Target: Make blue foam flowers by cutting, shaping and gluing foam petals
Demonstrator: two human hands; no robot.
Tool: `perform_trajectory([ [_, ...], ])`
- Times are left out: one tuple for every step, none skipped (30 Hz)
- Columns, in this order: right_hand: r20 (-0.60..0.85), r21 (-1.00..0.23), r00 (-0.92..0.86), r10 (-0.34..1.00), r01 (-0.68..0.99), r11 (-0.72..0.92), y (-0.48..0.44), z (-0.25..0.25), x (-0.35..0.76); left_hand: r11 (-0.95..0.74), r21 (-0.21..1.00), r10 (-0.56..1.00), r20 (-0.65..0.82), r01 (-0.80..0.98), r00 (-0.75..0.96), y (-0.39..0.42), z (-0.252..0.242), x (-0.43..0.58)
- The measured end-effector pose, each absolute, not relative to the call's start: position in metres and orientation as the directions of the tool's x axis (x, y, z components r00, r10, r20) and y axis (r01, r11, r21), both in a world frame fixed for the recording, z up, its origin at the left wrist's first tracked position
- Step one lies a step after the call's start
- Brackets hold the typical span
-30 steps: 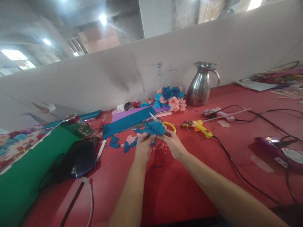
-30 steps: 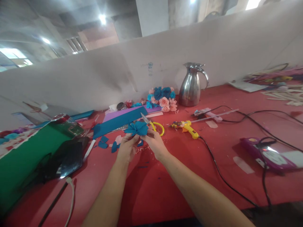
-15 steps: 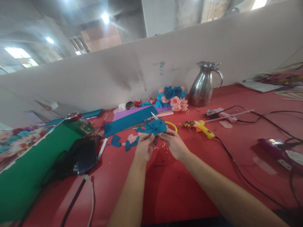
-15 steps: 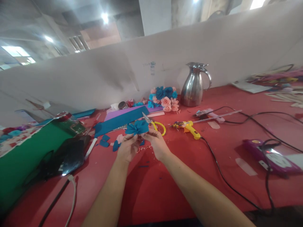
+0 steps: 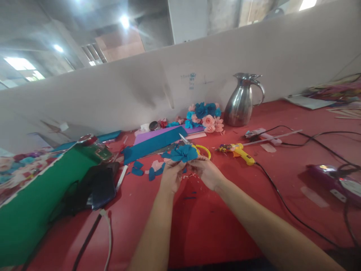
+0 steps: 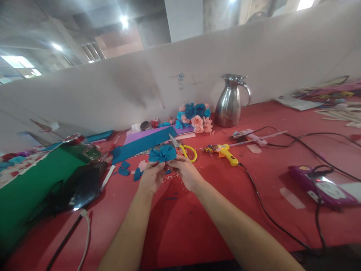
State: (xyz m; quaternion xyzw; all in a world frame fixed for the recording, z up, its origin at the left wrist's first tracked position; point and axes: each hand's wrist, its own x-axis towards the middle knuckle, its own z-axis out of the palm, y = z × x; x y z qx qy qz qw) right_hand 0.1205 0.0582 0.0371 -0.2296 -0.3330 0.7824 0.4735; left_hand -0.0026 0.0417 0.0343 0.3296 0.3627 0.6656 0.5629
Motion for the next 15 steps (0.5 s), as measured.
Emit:
perform_trajectory([
  [-0.051,-0.737,-0.449,0.892,-0.586,-0.337,0.0586,0.0369,0.1206,-0.094,0.857,0.989,0.020,-0.506,-0.149,0.0414,0.0343,-0.0026],
  [-0.059,-0.736,-0.453,0.889,-0.582,-0.346,0.0591,0.0368,0.1208,-0.085,0.859,0.989,0.011,-0.505,-0.150,0.0410,0.0343,-0.0025],
  [-0.066,-0.735,-0.458,0.886,-0.578,-0.354,0.0594,0.0367,0.1211,-0.080,0.859,0.989,0.003,-0.506,-0.150,0.0408,0.0344,-0.0022],
  [-0.072,-0.736,-0.465,0.882,-0.573,-0.362,0.0598,0.0366,0.1215,-0.077,0.857,0.989,0.000,-0.509,-0.150,0.0406,0.0345,-0.0020],
  [-0.074,-0.740,-0.474,0.878,-0.564,-0.367,0.0601,0.0367,0.1220,-0.080,0.855,0.989,0.003,-0.513,-0.150,0.0406,0.0347,-0.0017],
  [-0.073,-0.746,-0.482,0.873,-0.554,-0.368,0.0602,0.0368,0.1226,-0.086,0.853,0.989,0.010,-0.515,-0.148,0.0406,0.0349,-0.0016],
  [-0.073,-0.754,-0.489,0.869,-0.544,-0.369,0.0603,0.0370,0.1230,-0.092,0.852,0.989,0.020,-0.515,-0.143,0.0408,0.0351,-0.0014],
  [-0.074,-0.760,-0.496,0.865,-0.533,-0.371,0.0603,0.0372,0.1234,-0.097,0.854,0.990,0.029,-0.512,-0.139,0.0410,0.0354,-0.0014],
  [-0.078,-0.765,-0.499,0.863,-0.525,-0.373,0.0603,0.0375,0.1237,-0.100,0.856,0.990,0.036,-0.507,-0.135,0.0412,0.0356,-0.0014],
  [-0.084,-0.770,-0.499,0.862,-0.517,-0.374,0.0603,0.0378,0.1239,-0.100,0.858,0.991,0.038,-0.504,-0.132,0.0413,0.0358,-0.0014],
  [-0.089,-0.775,-0.497,0.863,-0.510,-0.374,0.0602,0.0381,0.1239,-0.099,0.859,0.991,0.036,-0.502,-0.133,0.0414,0.0360,-0.0014],
  [-0.095,-0.781,-0.493,0.865,-0.502,-0.371,0.0602,0.0384,0.1238,-0.096,0.860,0.990,0.032,-0.501,-0.135,0.0415,0.0362,-0.0013],
  [-0.100,-0.790,-0.485,0.869,-0.492,-0.366,0.0603,0.0387,0.1235,-0.093,0.861,0.990,0.027,-0.500,-0.137,0.0415,0.0363,-0.0011],
  [-0.104,-0.801,-0.476,0.873,-0.480,-0.357,0.0602,0.0390,0.1232,-0.091,0.861,0.990,0.024,-0.500,-0.138,0.0414,0.0364,-0.0009],
  [-0.106,-0.813,-0.464,0.880,-0.469,-0.345,0.0601,0.0394,0.1229,-0.092,0.861,0.990,0.023,-0.501,-0.142,0.0415,0.0364,-0.0007],
])
